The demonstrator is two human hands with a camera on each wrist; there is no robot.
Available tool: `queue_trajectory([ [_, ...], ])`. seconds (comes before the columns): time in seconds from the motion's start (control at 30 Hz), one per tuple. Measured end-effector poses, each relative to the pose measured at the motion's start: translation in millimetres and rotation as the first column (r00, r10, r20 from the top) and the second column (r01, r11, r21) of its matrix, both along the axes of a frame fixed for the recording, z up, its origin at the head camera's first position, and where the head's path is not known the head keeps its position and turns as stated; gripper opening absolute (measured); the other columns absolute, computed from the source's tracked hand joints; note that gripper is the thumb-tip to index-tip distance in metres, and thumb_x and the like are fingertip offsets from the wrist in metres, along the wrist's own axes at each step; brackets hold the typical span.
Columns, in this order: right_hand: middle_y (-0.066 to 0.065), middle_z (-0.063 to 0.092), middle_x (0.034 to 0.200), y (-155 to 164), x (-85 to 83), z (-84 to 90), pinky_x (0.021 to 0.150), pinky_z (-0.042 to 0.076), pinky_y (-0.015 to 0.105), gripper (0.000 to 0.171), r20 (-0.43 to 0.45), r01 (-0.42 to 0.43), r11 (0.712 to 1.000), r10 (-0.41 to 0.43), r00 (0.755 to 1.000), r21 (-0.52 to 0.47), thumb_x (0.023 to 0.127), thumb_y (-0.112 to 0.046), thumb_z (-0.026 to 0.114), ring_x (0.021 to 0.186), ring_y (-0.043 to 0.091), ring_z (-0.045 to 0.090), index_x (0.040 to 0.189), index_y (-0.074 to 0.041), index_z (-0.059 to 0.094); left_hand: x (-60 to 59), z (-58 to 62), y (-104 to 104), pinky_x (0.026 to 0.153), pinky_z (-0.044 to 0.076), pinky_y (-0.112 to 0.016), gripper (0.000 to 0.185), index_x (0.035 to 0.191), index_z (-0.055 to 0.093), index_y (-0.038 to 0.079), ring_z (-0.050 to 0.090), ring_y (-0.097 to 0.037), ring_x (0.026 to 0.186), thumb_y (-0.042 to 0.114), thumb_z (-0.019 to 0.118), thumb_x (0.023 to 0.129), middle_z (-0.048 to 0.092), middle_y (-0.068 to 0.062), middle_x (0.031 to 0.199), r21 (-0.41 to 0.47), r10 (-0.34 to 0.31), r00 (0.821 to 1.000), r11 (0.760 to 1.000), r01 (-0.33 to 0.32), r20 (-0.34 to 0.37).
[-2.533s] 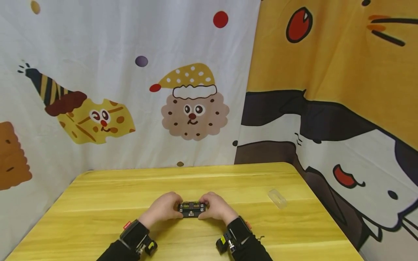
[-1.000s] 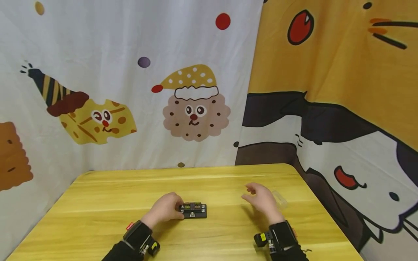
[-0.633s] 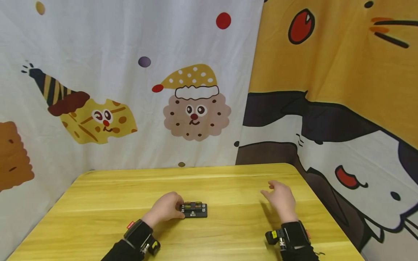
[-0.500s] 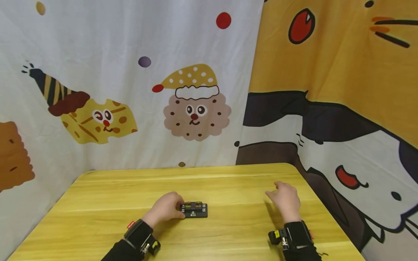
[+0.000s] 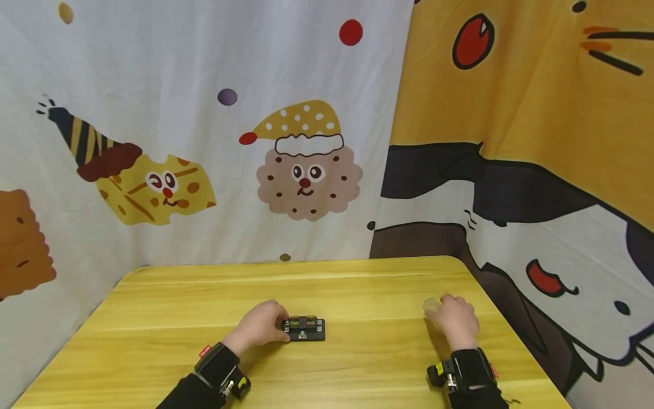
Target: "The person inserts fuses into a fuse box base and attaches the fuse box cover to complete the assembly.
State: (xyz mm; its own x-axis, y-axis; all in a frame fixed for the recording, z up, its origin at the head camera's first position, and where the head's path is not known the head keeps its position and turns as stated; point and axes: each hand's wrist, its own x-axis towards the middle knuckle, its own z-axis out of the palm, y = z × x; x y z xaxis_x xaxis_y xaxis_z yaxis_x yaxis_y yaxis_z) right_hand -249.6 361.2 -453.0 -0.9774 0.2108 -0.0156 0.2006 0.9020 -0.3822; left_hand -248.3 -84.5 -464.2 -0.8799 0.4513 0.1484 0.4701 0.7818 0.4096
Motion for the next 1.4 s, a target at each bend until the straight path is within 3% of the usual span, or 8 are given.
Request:
queue_trajectory([
  [0.17, 0.036, 0.054, 0.114, -1, -1.1, -2.4, 0.078, 0.046, 0.062, 0.058, 0.022, -0.022, 0.999, 0.022, 1.000, 0.032, 0.088, -0.031, 0.069, 0.101, 0.052, 0.053, 0.124, 0.012, 0.054, 0.0, -0.4, 0, 0.070, 0.050, -0.034, 0.036, 0.094, 0.075, 0.006, 0.056, -0.015, 0.075, 0.022, 0.091, 0.067, 0.060, 0.000, 0.083, 0.003, -0.001, 1.000, 1.000, 0.001, 0.003],
  [0.4, 0.030, 0.062, 0.109, -21, -5.4, -2.8, 0.080, 0.047, 0.057, 0.046, -0.072, -0.115, 0.993, 0.116, 0.991, 0.029, 0.087, -0.021, 0.067, 0.096, 0.043, 0.059, 0.120, 0.011, 0.060, -0.2, -1.6, -1, 0.070, 0.049, -0.034, 0.035, 0.094, 0.074, 0.006, 0.055, -0.014, 0.073, 0.023, 0.091, 0.067, 0.059, 0.001, 0.082, -0.002, 0.000, 1.000, 1.000, 0.000, -0.003],
  [0.67, 0.025, 0.066, 0.107, -68, -9.9, -0.7, 0.086, 0.048, 0.055, 0.038, -0.161, -0.253, 0.965, 0.239, 0.958, -0.070, 0.088, -0.015, 0.071, 0.099, 0.043, 0.062, 0.115, 0.011, 0.065, -0.4, -1.8, -1, 0.071, 0.049, -0.033, 0.036, 0.093, 0.074, 0.006, 0.054, -0.013, 0.073, 0.023, 0.091, 0.067, 0.059, 0.002, 0.082, -0.008, 0.000, 1.000, 1.000, 0.000, -0.008],
  [1.03, 0.013, 0.066, 0.100, -131, -10.9, -0.1, 0.080, 0.051, 0.047, 0.031, -0.232, -0.387, 0.920, 0.363, 0.903, -0.068, 0.087, -0.012, 0.075, 0.093, 0.032, 0.063, 0.113, 0.002, 0.069, 0.0, -0.1, -1, 0.071, 0.049, -0.033, 0.035, 0.093, 0.075, 0.006, 0.055, -0.014, 0.074, 0.023, 0.091, 0.067, 0.059, 0.002, 0.082, -0.002, -0.006, 1.000, 1.000, 0.006, -0.014],
  [1.27, 0.009, 0.066, 0.099, -163, -11.2, 1.9, 0.081, 0.051, 0.043, 0.030, -0.248, -0.421, 0.905, 0.396, 0.884, -0.053, 0.084, -0.013, 0.078, 0.093, 0.027, 0.063, 0.112, -0.003, 0.071, 0.8, -1.0, -1, 0.072, 0.050, -0.033, 0.036, 0.095, 0.074, 0.005, 0.056, -0.015, 0.075, 0.023, 0.091, 0.068, 0.059, 0.001, 0.083, 0.001, -0.006, 1.000, 1.000, 0.006, -0.016],
  [1.4, 0.006, 0.066, 0.099, -176, -11.9, 2.1, 0.080, 0.051, 0.041, 0.030, -0.270, -0.460, 0.887, 0.436, 0.858, -0.029, 0.084, -0.013, 0.079, 0.093, 0.025, 0.063, 0.112, -0.005, 0.071, 1.3, -1.4, -1, 0.072, 0.050, -0.034, 0.036, 0.095, 0.074, 0.005, 0.056, -0.015, 0.075, 0.023, 0.091, 0.068, 0.059, 0.002, 0.083, -0.001, -0.001, 1.000, 1.000, 0.001, -0.017],
])
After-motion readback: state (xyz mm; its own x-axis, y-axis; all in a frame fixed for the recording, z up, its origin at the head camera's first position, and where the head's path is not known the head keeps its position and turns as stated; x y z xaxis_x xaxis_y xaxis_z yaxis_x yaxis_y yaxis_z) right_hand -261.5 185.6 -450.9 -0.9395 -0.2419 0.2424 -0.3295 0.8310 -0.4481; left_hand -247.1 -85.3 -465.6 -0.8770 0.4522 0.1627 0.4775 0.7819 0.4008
